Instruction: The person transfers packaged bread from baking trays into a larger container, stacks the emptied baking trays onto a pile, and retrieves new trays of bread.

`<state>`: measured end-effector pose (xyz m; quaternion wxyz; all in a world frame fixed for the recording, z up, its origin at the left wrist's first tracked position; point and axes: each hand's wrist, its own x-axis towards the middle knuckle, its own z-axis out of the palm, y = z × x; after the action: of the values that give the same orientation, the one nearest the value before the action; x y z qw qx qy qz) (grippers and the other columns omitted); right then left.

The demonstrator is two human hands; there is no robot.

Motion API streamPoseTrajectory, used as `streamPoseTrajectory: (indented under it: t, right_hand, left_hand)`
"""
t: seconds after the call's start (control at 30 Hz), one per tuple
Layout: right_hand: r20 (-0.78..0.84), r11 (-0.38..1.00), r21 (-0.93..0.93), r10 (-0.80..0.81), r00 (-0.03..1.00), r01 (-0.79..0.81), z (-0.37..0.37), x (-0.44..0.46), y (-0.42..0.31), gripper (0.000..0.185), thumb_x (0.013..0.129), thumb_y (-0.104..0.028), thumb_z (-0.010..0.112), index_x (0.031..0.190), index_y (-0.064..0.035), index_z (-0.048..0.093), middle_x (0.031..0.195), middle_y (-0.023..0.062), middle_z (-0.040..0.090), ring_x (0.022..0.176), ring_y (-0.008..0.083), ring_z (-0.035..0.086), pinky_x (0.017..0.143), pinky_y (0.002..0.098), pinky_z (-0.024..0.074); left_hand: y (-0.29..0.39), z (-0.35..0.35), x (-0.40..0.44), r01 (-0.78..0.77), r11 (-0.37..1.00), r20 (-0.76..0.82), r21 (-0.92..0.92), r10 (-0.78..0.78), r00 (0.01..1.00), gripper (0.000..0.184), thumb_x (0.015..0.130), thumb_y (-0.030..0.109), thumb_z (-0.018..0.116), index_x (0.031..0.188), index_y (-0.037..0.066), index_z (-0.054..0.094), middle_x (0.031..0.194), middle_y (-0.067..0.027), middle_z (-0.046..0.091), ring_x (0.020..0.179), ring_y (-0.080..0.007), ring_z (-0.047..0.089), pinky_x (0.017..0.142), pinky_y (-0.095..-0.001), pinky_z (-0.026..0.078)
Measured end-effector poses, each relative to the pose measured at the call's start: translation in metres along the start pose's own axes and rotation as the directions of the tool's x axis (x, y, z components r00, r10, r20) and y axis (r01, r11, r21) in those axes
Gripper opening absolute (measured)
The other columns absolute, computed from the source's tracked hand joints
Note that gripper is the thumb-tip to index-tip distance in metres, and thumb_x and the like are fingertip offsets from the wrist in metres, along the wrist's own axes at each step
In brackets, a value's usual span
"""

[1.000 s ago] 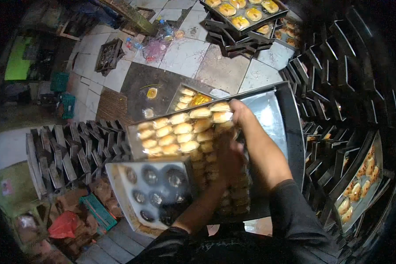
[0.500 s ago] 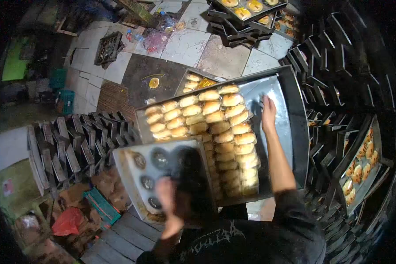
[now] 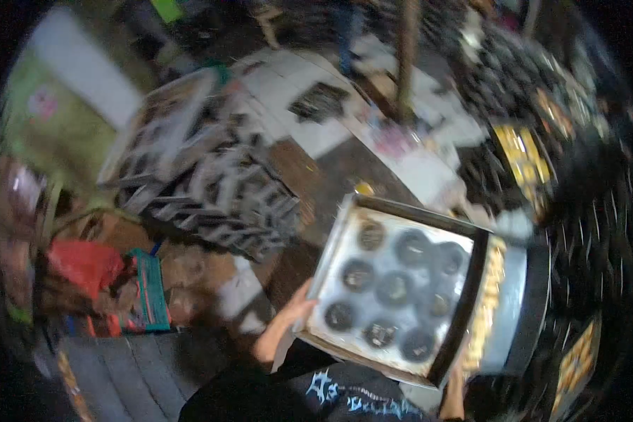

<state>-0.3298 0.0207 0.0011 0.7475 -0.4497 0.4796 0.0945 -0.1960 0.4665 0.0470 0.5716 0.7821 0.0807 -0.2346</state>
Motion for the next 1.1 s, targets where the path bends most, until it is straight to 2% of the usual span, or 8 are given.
streamPoseTrajectory:
  t: [0.13, 0.27, 0.43, 0.7, 0.83, 0.87, 1.0, 1.1]
  right_hand:
    - [0.109, 0.944, 0.037, -0.331, 0.937, 0.329, 0.155, -0.052, -0.147, 0.053, 0.090, -0.042, 0.028, 0.117, 0.0012, 0.043, 0.118, 0.0152, 0.046, 0.113, 0.0227, 0.039, 0.096, 0.0351, 0.0298]
    - [0.409, 0.750, 0.125, -0.635, 0.656, 0.649, 0.353, -0.176, -0.292, 0.052, 0.090, -0.042, 0.029, 0.113, 0.0014, 0.046, 0.115, 0.0141, 0.049, 0.111, 0.0212, 0.043, 0.094, 0.0344, 0.0325]
    - [0.421, 0.507, 0.658, -0.861, 0.286, 0.557, 0.484, -0.326, -0.245, 0.058, 0.084, -0.047, 0.043, 0.117, 0.0012, 0.041, 0.120, 0.0169, 0.045, 0.112, 0.0286, 0.043, 0.095, 0.0414, 0.0324]
    - [0.386, 0.868, 0.493, -0.159, 0.909, -0.058, 0.299, -0.145, 0.018, 0.036, 0.084, -0.038, 0.047, 0.100, -0.0066, 0.053, 0.100, 0.0110, 0.056, 0.083, 0.0240, 0.054, 0.073, 0.0351, 0.0451]
    - [0.504, 0.678, 0.617, 0.049, 0.862, -0.399, 0.101, -0.108, 0.157, 0.053, 0.078, -0.054, 0.044, 0.080, -0.0020, 0.052, 0.066, 0.0108, 0.052, 0.061, 0.0256, 0.046, 0.053, 0.0380, 0.0393]
    - [-0.224, 0.824, 0.565, 0.203, 0.953, -0.043, 0.094, -0.142, 0.153, 0.055, 0.079, -0.058, 0.038, 0.070, -0.0044, 0.050, 0.057, 0.0068, 0.047, 0.057, 0.0226, 0.045, 0.046, 0.0356, 0.0353]
    - [-0.033, 0.514, 0.851, 0.264, 0.964, -0.111, -0.085, -0.156, 0.229, 0.051, 0.082, -0.054, 0.036, 0.077, -0.0063, 0.053, 0.064, 0.0066, 0.051, 0.055, 0.0195, 0.048, 0.047, 0.0322, 0.0396]
    - [-0.529, 0.544, 0.753, 0.168, 0.832, 0.370, -0.190, -0.166, 0.216, 0.052, 0.079, -0.056, 0.041, 0.088, -0.0059, 0.051, 0.076, 0.0084, 0.050, 0.063, 0.0197, 0.047, 0.052, 0.0334, 0.0406]
  left_hand:
    - [0.156, -0.145, -0.088, -0.483, 0.814, -0.029, -0.322, 0.502, 0.864, 0.081, 0.061, 0.008, 0.061, 0.132, -0.001, 0.022, 0.132, -0.0128, 0.031, 0.125, -0.0207, 0.023, 0.103, -0.0308, 0.014]
    - [0.229, -0.279, -0.206, -0.318, 0.837, -0.237, -0.445, 0.233, 0.943, 0.085, 0.059, 0.011, 0.058, 0.133, 0.000, 0.017, 0.131, -0.0207, 0.030, 0.120, -0.0298, 0.032, 0.100, -0.0379, 0.027]
    - [0.261, -0.379, -0.215, -0.566, 0.710, -0.815, -0.419, -0.020, 0.579, 0.050, 0.055, 0.020, 0.057, 0.102, 0.003, 0.050, 0.087, -0.0120, 0.055, 0.082, -0.0236, 0.052, 0.077, -0.0398, 0.042]
    - [0.244, -0.608, -0.104, -0.667, 0.559, -0.736, -0.492, 0.142, 0.662, 0.011, 0.060, 0.020, 0.056, 0.067, 0.012, 0.051, 0.076, -0.0045, 0.049, 0.070, -0.0191, 0.046, 0.062, -0.0350, 0.042]
    - [0.188, -0.687, -0.051, -0.414, 0.899, -0.702, -0.143, 0.202, 0.682, 0.019, 0.064, 0.027, 0.056, 0.074, 0.011, 0.058, 0.090, -0.0064, 0.051, 0.082, -0.0195, 0.046, 0.068, -0.0399, 0.039]
    - [0.203, -0.673, -0.063, -0.216, 0.975, -0.729, 0.060, 0.191, 0.657, 0.026, 0.069, 0.028, 0.055, 0.085, 0.008, 0.060, 0.092, -0.0067, 0.053, 0.085, -0.0204, 0.046, 0.073, -0.0402, 0.038]
    - [0.181, -0.665, -0.047, -0.583, 0.808, -0.961, 0.083, 0.219, 0.167, 0.038, 0.083, 0.033, 0.047, 0.099, 0.000, 0.055, 0.096, -0.0074, 0.055, 0.090, -0.0215, 0.050, 0.073, -0.0365, 0.041]
    - [0.199, -0.491, -0.044, -0.498, 0.789, -0.882, 0.360, 0.462, 0.094, 0.037, 0.083, 0.033, 0.047, 0.097, 0.001, 0.055, 0.091, -0.0064, 0.054, 0.085, -0.0203, 0.050, 0.069, -0.0350, 0.041]
